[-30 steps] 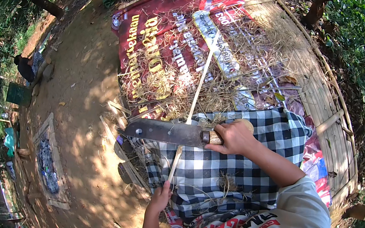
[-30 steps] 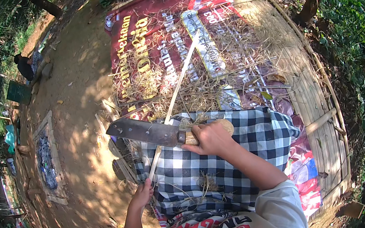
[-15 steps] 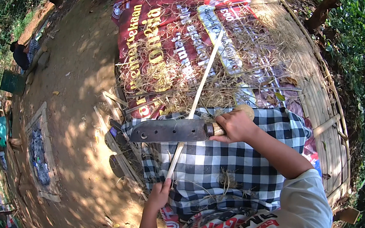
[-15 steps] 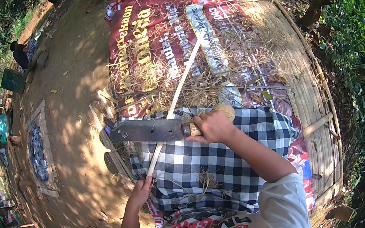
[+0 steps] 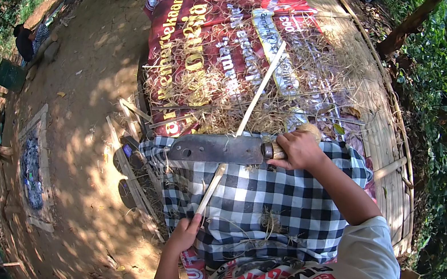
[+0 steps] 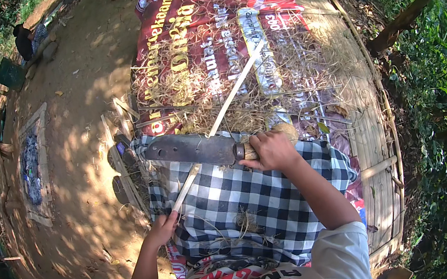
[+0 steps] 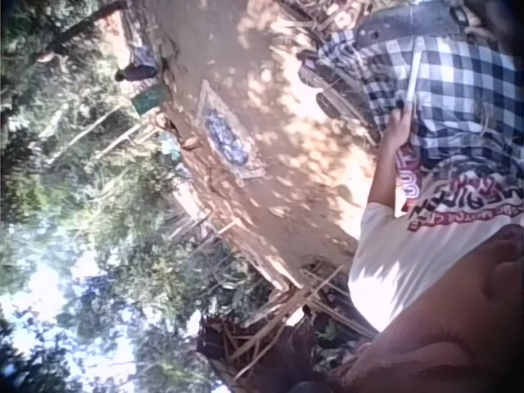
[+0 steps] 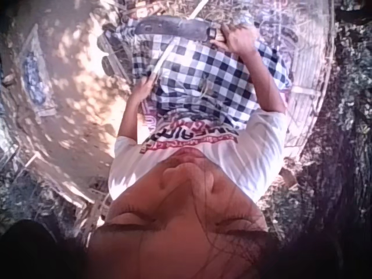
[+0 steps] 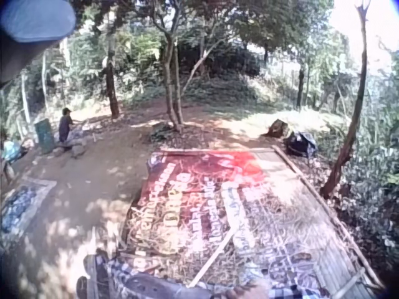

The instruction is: The person uses a large knife to shave thin strips from a bamboo pole, holding the pole with one hand and scraping the blade along its length.

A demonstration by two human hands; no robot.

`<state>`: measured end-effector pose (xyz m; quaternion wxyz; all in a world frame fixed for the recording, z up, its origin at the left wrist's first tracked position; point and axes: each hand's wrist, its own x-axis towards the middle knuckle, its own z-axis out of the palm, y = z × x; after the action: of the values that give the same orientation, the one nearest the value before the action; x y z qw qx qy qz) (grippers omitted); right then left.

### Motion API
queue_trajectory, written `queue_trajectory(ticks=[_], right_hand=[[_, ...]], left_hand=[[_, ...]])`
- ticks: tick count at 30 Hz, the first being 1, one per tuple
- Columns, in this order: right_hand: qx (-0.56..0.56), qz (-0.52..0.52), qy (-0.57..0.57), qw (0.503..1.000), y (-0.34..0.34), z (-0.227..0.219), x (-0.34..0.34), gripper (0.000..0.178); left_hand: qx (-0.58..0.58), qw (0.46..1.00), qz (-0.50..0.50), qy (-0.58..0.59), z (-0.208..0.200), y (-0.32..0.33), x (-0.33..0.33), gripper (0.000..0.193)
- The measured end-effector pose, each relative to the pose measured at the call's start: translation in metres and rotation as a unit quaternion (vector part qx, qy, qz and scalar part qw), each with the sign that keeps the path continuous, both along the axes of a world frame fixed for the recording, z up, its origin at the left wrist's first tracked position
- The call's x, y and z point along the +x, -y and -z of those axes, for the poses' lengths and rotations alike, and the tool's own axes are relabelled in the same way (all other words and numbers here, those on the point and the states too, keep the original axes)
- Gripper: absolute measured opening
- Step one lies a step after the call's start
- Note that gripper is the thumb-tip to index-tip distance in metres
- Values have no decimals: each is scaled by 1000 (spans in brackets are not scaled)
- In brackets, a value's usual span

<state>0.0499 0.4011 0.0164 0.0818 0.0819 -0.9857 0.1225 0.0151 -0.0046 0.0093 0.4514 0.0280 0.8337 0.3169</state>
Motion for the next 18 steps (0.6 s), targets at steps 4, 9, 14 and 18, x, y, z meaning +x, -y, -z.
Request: queue_trajectory(ticks=[4,9,14,18], right_hand=[[24,44,-11,999,-11,3,0,62],[51,207,45,976,-77,-4,6,56],[25,362,24,932,-154,-11,20,55],[41,444,30,894,-192,-7,47,60]], left_hand=[[6,1000,-19,1,3,4,4,65],[13,1000,-7,6,6,10,4,66],[-7,999,35,17,13,19,-6,69],[-88,991,26,-95,32,28,13,69]])
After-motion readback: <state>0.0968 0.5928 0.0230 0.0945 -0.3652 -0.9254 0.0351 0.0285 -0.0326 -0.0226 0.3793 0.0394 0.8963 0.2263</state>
